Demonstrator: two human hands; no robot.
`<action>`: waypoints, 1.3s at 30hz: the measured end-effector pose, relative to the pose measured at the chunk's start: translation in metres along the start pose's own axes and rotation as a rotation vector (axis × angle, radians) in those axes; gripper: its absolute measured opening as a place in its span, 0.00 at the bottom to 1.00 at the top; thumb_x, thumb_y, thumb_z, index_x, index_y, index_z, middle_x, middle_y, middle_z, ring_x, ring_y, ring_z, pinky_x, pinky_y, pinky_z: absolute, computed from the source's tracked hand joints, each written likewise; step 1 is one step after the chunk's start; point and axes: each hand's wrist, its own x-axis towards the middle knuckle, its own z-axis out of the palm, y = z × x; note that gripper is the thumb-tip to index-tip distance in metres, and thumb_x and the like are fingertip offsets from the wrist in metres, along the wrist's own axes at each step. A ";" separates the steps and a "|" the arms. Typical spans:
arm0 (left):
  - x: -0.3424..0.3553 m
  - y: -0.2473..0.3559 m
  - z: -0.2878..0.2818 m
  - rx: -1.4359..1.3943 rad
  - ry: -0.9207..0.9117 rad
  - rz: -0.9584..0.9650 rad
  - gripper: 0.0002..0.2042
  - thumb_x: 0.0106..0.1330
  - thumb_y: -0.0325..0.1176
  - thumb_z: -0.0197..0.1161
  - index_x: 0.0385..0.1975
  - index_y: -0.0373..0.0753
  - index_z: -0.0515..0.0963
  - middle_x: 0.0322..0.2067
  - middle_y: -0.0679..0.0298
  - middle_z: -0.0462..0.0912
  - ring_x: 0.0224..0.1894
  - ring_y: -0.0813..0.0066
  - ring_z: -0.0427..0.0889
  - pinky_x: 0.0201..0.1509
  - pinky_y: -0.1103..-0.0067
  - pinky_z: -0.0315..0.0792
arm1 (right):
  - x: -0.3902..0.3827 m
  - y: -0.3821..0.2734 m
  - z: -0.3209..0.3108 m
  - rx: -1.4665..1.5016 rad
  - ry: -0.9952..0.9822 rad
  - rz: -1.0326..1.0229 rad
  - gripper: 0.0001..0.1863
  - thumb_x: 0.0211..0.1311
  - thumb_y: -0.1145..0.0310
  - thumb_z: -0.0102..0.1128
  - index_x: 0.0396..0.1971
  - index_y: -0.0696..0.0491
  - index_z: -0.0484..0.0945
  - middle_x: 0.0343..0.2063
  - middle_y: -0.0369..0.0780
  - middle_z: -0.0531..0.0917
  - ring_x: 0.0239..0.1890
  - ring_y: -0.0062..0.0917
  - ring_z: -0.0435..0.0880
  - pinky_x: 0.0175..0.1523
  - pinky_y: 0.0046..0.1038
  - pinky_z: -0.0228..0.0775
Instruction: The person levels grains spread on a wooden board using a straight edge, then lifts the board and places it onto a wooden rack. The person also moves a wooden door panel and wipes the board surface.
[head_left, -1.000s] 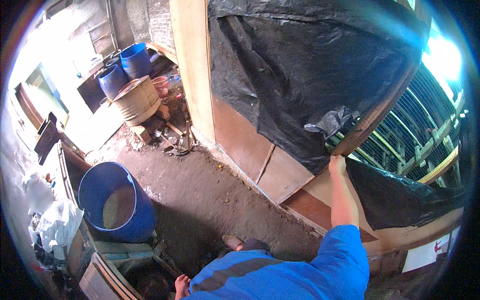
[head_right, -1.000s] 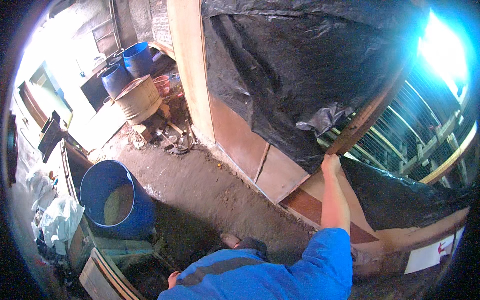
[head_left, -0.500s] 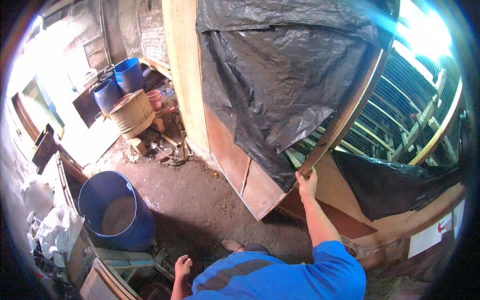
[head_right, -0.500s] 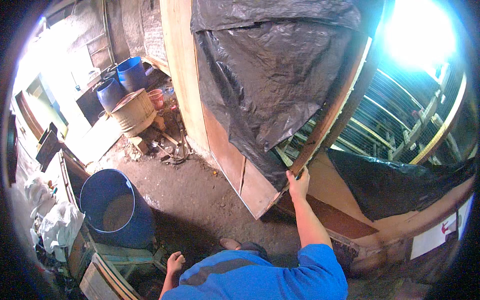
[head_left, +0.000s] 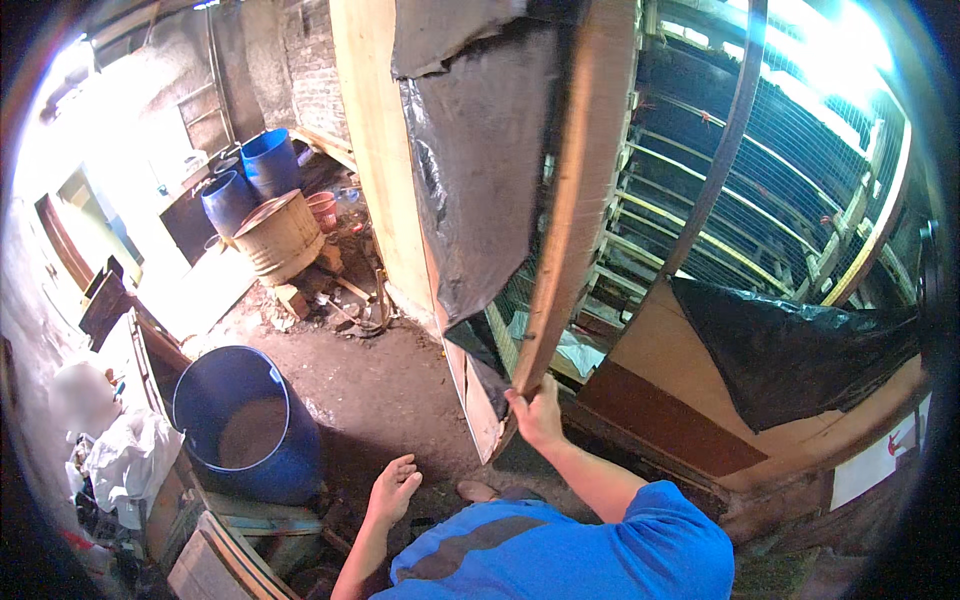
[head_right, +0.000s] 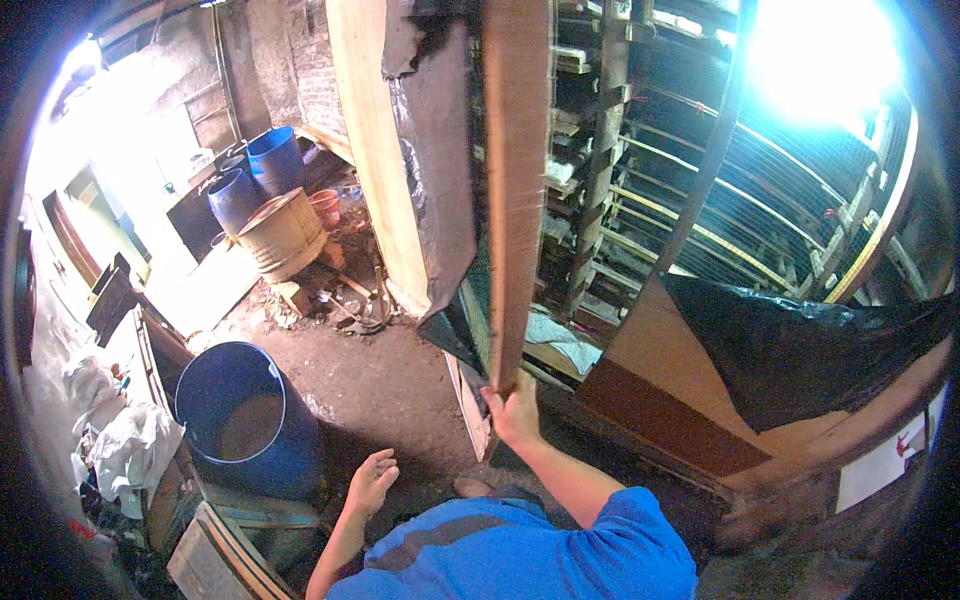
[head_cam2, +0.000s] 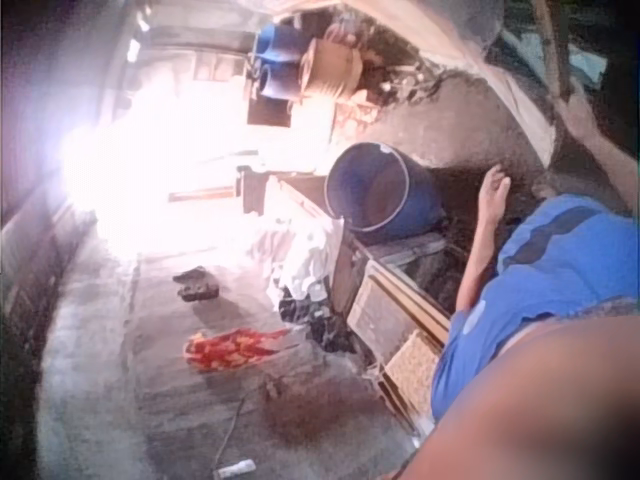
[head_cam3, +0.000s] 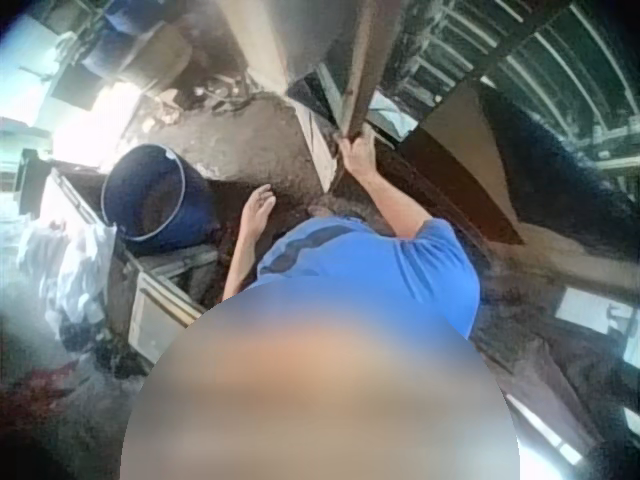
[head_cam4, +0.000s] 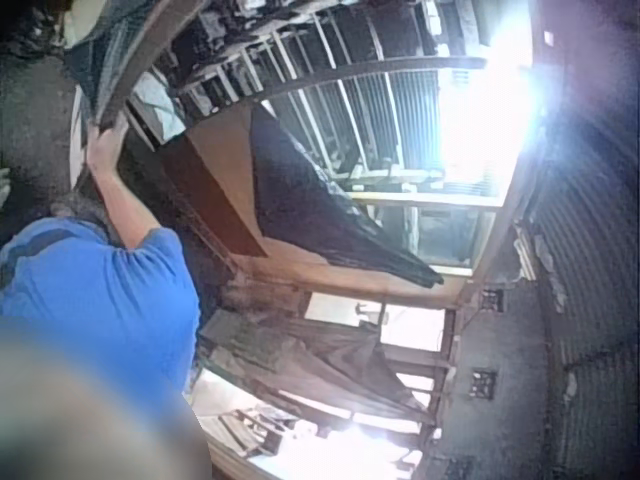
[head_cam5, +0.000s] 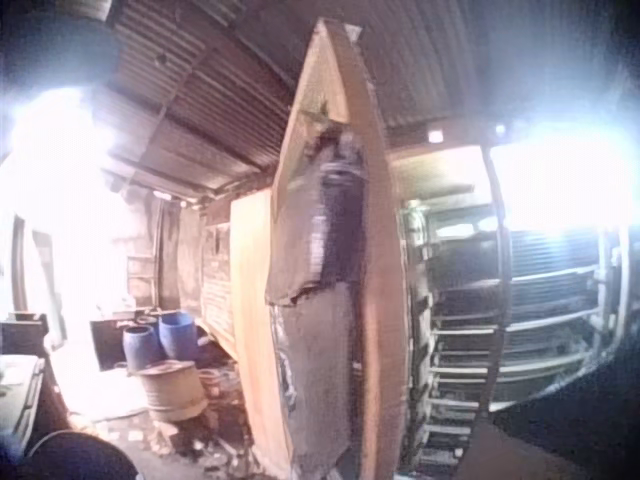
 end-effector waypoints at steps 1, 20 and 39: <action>0.003 0.007 0.002 -0.025 -0.018 0.010 0.26 0.69 0.32 0.67 0.66 0.34 0.70 0.57 0.49 0.80 0.59 0.62 0.79 0.61 0.70 0.76 | -0.005 -0.004 0.009 -0.048 -0.013 -0.082 0.26 0.63 0.59 0.71 0.53 0.58 0.72 0.51 0.53 0.74 0.56 0.50 0.72 0.61 0.44 0.64; 0.041 0.040 -0.038 -0.314 0.300 0.202 0.47 0.67 0.27 0.64 0.79 0.44 0.37 0.77 0.46 0.45 0.77 0.45 0.51 0.74 0.58 0.57 | 0.095 0.076 0.000 -0.318 -0.089 -0.066 0.30 0.61 0.62 0.71 0.58 0.61 0.71 0.51 0.57 0.77 0.57 0.55 0.74 0.61 0.46 0.69; 0.112 0.022 -0.176 -0.466 0.743 0.057 0.45 0.68 0.35 0.68 0.79 0.48 0.43 0.74 0.60 0.56 0.72 0.61 0.64 0.72 0.68 0.62 | 0.288 0.265 -0.239 -0.821 0.424 0.199 0.41 0.64 0.57 0.69 0.70 0.61 0.62 0.67 0.59 0.67 0.67 0.52 0.68 0.70 0.45 0.64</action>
